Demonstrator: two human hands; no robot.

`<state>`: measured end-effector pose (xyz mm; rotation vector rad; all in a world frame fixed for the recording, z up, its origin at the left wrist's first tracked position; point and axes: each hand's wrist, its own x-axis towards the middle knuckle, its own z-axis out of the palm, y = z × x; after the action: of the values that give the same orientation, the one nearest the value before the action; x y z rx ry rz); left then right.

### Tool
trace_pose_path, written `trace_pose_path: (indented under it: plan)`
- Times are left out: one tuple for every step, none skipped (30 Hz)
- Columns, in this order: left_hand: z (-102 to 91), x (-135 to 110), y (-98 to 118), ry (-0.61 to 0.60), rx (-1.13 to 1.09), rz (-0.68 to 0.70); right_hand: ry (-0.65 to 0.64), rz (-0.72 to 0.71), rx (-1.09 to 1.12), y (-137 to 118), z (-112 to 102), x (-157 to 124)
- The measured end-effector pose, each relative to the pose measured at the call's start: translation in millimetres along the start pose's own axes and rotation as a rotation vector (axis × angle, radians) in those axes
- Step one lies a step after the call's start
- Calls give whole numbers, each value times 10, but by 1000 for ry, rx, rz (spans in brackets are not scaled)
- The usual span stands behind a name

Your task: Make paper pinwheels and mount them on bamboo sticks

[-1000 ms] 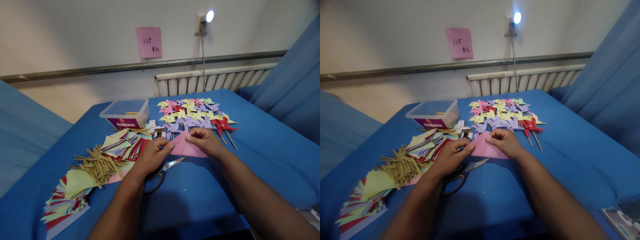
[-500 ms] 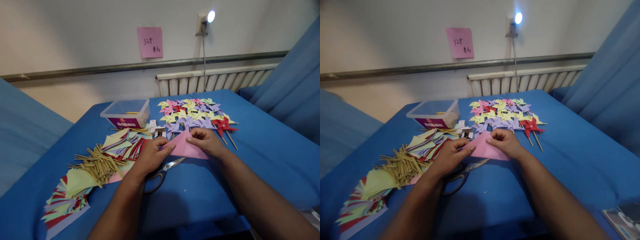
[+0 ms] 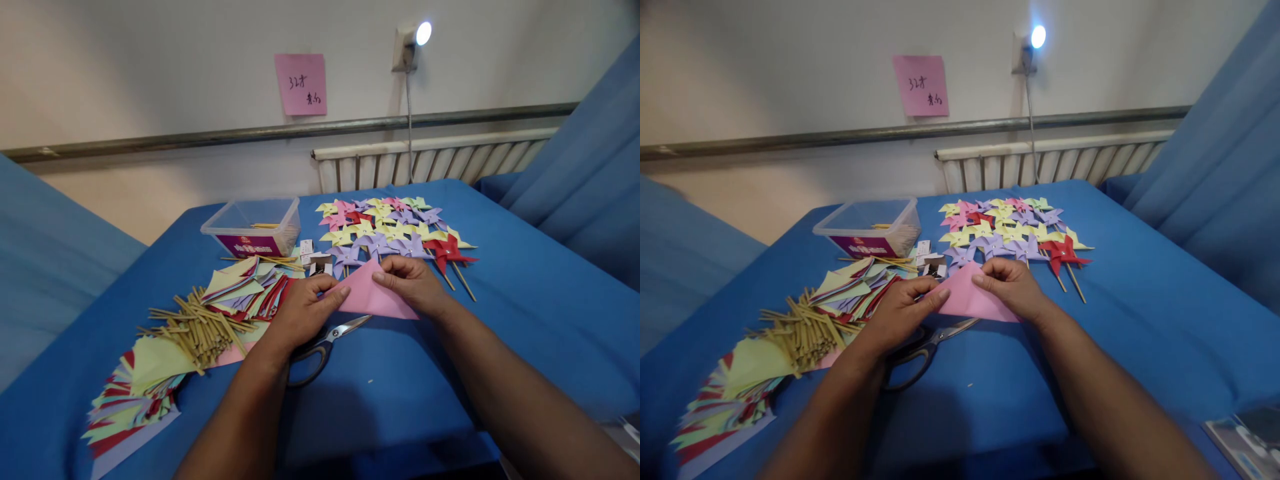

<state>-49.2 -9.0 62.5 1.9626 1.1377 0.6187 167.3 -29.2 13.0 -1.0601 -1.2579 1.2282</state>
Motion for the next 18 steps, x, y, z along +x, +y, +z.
trace_pose_path:
  plan:
    - [1, 0, 2, 6, -4, 5, -1, -1, -1, 0, 1, -1]
    - [3, 0, 3, 9, -7, 8, -2, -3, -2, 2, 3, -1]
    - [5, 0, 3, 9, -8, 11, -2, -5, -5, 5, 4, 0]
    - [7, 1, 2, 9, -6, 14, 0, -9, -8, 9, 7, 0]
    - [11, 2, 1, 10, 1, 17, 0, -10, -11, 13, 11, 1]
    - [14, 3, -1, 13, 10, 21, -2, -7, -9, 16, 15, 2]
    - [18, 4, -2, 18, 20, 28, -5, -1, -2, 18, 20, 3]
    - [21, 4, -3, 24, 29, 34, -9, 6, 8, 19, 24, 3]
    - [23, 5, -3, 27, 36, 39, -12, 13, 18, 19, 29, 3]
    - [24, 5, -3, 29, 40, 42, -13, 17, 26, 17, 32, 3]
    - [24, 4, -3, 28, 42, 41, -11, 19, 31, 14, 35, 2]
    - [23, 3, -3, 24, 41, 37, -5, 17, 35, 9, 36, 1]
    - [21, 2, -3, 19, 38, 32, -1, 18, 39, 4, 36, -1]
    - [20, 1, -2, 14, 34, 27, 2, 20, 45, -1, 36, -3]
    - [19, 0, -2, 10, 29, 24, 2, 25, 55, -5, 35, -6]
    - [19, 0, -1, 7, 24, 22, 1, 30, 66, -7, 33, -8]
    - [19, 0, -1, 6, 19, 25, -2, 35, 78, -7, 31, -10]
    - [21, 1, -2, 7, 15, 30, -12, 45, 90, -4, 29, -12]
